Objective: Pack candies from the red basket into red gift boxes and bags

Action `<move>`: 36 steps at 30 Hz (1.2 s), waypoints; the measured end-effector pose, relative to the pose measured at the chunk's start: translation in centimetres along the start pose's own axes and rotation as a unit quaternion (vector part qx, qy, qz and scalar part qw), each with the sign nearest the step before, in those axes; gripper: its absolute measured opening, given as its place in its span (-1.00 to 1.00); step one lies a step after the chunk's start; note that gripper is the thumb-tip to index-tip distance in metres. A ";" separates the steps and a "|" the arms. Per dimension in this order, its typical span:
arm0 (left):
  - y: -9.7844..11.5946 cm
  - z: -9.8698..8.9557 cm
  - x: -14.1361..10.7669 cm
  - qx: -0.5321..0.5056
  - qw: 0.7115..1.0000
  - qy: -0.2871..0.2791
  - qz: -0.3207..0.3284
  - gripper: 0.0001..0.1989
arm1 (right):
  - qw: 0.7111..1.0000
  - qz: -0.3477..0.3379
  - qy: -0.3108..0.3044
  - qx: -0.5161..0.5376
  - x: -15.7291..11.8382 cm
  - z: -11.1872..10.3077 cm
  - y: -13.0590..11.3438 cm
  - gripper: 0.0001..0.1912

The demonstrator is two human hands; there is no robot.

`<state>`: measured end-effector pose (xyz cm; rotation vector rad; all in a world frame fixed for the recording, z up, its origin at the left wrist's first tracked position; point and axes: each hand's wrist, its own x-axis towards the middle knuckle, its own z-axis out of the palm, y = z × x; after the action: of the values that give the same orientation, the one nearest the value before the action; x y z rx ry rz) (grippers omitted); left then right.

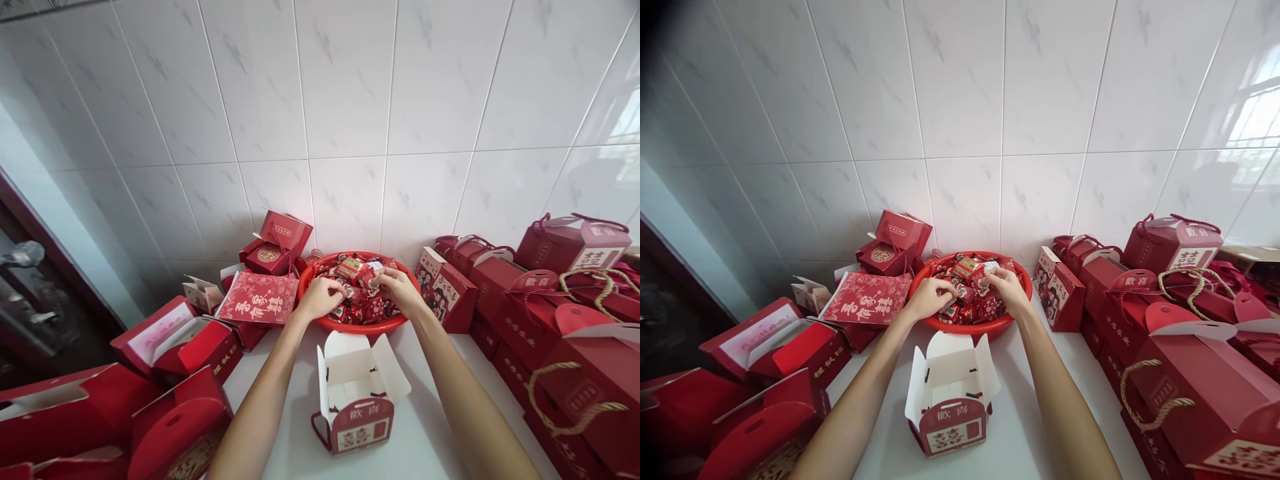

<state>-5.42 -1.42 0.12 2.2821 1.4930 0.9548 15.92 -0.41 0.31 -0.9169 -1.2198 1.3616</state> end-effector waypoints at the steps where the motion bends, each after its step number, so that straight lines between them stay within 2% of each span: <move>1: 0.3 -0.1 -0.1 0.028 0.999 -0.043 -0.016 -0.76 | 1.000 -0.002 0.004 0.009 0.0 0.0 0.0 -0.73; 3: 0.7 -0.2 -0.1 0.091 0.991 -0.095 -0.039 -0.75 | 0.999 -0.004 0.017 0.030 0.0 -0.1 0.0 -0.73; 8: 1.5 -0.2 0.4 0.210 0.966 -0.143 -0.050 -0.77 | 0.993 -0.017 0.036 0.110 0.1 -0.3 0.2 -0.68; 14: 2.1 0.0 0.8 0.225 0.962 -0.146 -0.059 -0.79 | 0.991 -0.015 0.036 0.126 0.3 -0.5 0.4 -0.69; 19: 1.7 0.1 0.6 0.200 0.969 -0.133 -0.052 -0.83 | 0.991 -0.020 0.035 0.131 0.4 -0.6 0.5 -0.66; 22: 0.7 0.2 0.4 0.113 0.990 -0.070 -0.046 -0.82 | 0.990 -0.023 0.028 0.133 0.3 -0.6 0.5 -0.65; 25: -0.5 0.5 0.5 -0.043 0.999 -0.010 -0.012 -0.79 | 0.991 -0.026 0.012 0.130 0.2 -0.5 0.4 -0.65; 29: -1.5 0.8 0.9 -0.181 0.984 0.009 -0.004 -0.69 | 0.995 -0.011 -0.004 0.095 0.0 -0.5 0.2 -0.67; 36: -1.1 0.4 0.9 -0.292 0.954 0.007 -0.063 -0.56 | 0.997 0.001 -0.027 0.071 -0.1 -0.4 0.1 -0.62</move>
<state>-5.69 -0.07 -0.39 1.7400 1.1398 1.1822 16.34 -0.45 0.14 -0.7869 -1.1460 1.4630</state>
